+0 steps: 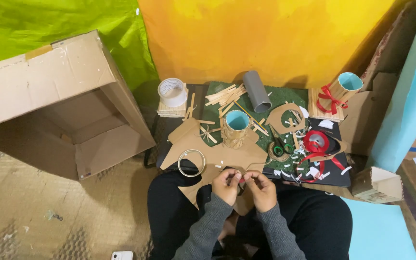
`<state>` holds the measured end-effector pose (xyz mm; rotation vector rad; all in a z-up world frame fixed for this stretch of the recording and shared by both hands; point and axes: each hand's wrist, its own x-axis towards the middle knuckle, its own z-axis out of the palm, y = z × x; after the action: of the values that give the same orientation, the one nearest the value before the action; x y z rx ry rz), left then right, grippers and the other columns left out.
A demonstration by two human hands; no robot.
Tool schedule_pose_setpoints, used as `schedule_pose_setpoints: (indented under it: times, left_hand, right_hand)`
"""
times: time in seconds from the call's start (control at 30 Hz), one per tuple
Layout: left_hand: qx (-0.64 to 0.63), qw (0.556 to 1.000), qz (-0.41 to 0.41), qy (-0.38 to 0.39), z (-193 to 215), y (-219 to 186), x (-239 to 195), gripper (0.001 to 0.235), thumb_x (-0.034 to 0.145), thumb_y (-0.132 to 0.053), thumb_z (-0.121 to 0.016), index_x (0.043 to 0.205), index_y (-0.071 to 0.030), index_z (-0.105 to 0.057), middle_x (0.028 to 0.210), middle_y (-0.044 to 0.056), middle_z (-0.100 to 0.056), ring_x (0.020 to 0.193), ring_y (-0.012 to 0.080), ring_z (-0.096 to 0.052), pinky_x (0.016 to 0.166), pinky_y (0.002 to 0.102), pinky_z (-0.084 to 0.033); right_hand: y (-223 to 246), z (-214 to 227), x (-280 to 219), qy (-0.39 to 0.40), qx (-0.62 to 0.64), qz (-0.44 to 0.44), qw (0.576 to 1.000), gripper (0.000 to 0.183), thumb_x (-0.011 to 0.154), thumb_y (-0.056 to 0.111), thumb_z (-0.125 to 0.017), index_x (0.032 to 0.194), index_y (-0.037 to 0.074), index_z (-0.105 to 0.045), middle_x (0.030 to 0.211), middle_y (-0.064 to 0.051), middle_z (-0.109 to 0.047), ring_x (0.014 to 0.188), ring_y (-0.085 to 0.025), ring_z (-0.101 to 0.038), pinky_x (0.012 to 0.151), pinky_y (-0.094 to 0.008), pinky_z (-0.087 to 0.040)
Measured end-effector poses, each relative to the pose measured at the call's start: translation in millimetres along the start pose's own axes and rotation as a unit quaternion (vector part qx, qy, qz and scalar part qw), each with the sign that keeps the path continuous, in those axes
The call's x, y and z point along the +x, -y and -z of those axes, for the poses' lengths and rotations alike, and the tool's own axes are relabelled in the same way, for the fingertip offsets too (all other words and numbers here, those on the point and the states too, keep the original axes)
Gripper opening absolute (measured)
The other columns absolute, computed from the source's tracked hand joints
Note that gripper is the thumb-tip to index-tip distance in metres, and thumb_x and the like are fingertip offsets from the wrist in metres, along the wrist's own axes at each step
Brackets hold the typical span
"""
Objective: Crafting a decorative object by cutting cardboard and taping wooden sticks to a tube.
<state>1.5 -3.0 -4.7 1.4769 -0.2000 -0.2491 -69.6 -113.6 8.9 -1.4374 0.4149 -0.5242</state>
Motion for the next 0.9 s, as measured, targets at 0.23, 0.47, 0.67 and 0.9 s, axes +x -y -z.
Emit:
schedule_pose_setpoints:
  times: [0.23,0.47,0.67,0.9]
  left_hand:
    - [-0.053,0.998,0.033,-0.014,-18.1,18.5,8.8,0.012,0.091,-0.004,-0.07,0.101,0.0,-0.075,0.086,0.006,-0.077,0.073,0.0114,-0.067,0.07,0.021,-0.053]
    - [-0.045,0.997,-0.029,-0.063,-32.2,-19.4,-5.1,0.011,0.087,-0.009,-0.076,0.094,0.0,-0.076,0.093,0.005,-0.073,0.086,0.0147,-0.066,0.079,0.024,-0.054]
    - [0.023,0.999,-0.018,-0.038,-24.1,-19.6,-7.8,0.018,0.086,-0.016,-0.078,0.098,-0.003,-0.08,0.087,0.004,-0.075,0.076,0.0125,-0.067,0.071,0.023,-0.056]
    - [0.151,0.972,-0.176,-0.039,-4.7,-10.8,-4.9,0.01,0.084,-0.012,-0.074,0.091,-0.008,-0.08,0.1,0.002,-0.069,0.091,0.0181,-0.068,0.081,0.028,-0.054]
  right_hand:
    - [-19.8,-12.4,4.1,-0.048,0.026,0.035,0.998,0.012,0.096,0.002,-0.061,0.104,-0.003,-0.068,0.097,-0.01,-0.072,0.089,-0.016,-0.066,0.085,-0.026,-0.052]
    - [-25.5,-2.0,8.6,-0.093,0.043,0.077,0.992,0.009,0.098,0.003,-0.059,0.106,0.0,-0.062,0.098,-0.01,-0.068,0.086,-0.014,-0.062,0.082,-0.026,-0.051]
    - [4.2,-4.2,0.8,-0.065,0.072,0.085,0.992,0.03,0.091,-0.004,-0.067,0.121,-0.003,-0.06,0.111,-0.013,-0.07,0.1,-0.018,-0.067,0.093,-0.028,-0.054]
    - [-15.0,-0.8,4.1,-0.012,0.088,0.06,0.994,0.04,0.091,-0.007,-0.066,0.128,-0.002,-0.051,0.101,-0.012,-0.067,0.092,-0.017,-0.065,0.088,-0.028,-0.053]
